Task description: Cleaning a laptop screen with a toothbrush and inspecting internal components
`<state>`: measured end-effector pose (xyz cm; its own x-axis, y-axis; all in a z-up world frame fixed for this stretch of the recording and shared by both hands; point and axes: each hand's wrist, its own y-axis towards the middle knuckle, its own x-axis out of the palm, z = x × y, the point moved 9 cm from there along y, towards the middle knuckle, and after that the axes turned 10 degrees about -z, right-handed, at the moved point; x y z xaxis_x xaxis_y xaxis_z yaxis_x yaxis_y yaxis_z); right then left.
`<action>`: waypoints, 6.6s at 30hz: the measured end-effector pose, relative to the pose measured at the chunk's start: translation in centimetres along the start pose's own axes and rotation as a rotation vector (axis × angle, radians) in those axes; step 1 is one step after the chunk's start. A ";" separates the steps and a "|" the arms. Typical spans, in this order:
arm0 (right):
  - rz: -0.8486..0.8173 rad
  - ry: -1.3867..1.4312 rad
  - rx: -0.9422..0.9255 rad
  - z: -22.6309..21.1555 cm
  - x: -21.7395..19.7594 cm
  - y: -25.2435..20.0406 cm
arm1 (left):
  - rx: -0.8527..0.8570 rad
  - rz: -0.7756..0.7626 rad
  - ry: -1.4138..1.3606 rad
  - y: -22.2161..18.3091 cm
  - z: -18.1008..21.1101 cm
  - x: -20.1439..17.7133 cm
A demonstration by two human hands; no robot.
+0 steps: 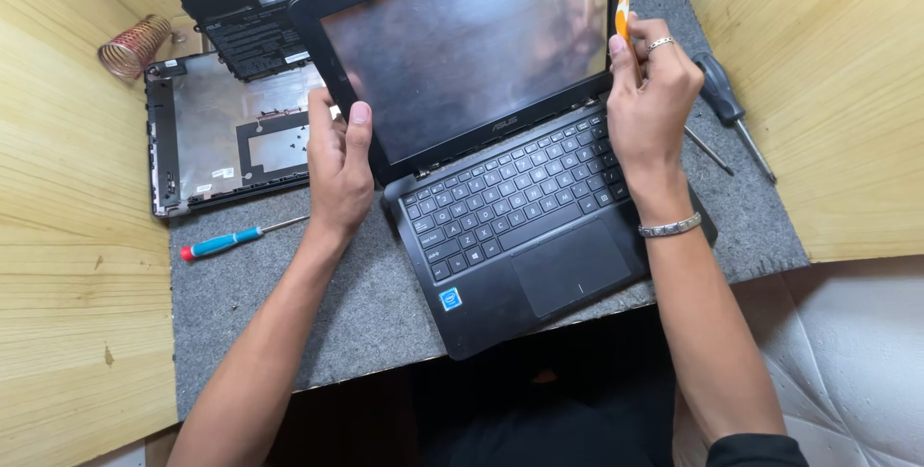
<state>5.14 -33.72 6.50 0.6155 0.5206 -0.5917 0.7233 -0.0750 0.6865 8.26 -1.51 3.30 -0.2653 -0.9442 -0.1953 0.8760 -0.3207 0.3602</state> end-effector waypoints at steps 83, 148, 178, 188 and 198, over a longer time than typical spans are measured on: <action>-0.686 -0.282 0.401 -7.3 -1.8 -5.0 | 0.103 0.010 0.051 -0.1 -3.4 -0.8; -0.774 -0.389 -0.201 -14.2 -3.3 -16.2 | 0.033 -0.022 0.073 -0.1 0.3 -0.2; -0.709 -0.356 -0.048 -11.3 -8.2 -18.8 | 0.106 0.007 0.195 -0.4 0.6 0.0; -0.422 -0.308 0.172 -5.7 -11.7 -14.3 | 0.137 0.036 0.122 -0.4 1.1 0.4; -0.331 -0.408 0.252 4.2 -8.6 -13.5 | 0.676 -0.474 0.665 -5.1 8.5 9.4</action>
<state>-8.60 -40.70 0.53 0.3784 0.1843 -0.9071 0.9192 -0.1905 0.3447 -2.15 -9.35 7.33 -0.0685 -0.5463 -0.8348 0.2807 -0.8135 0.5094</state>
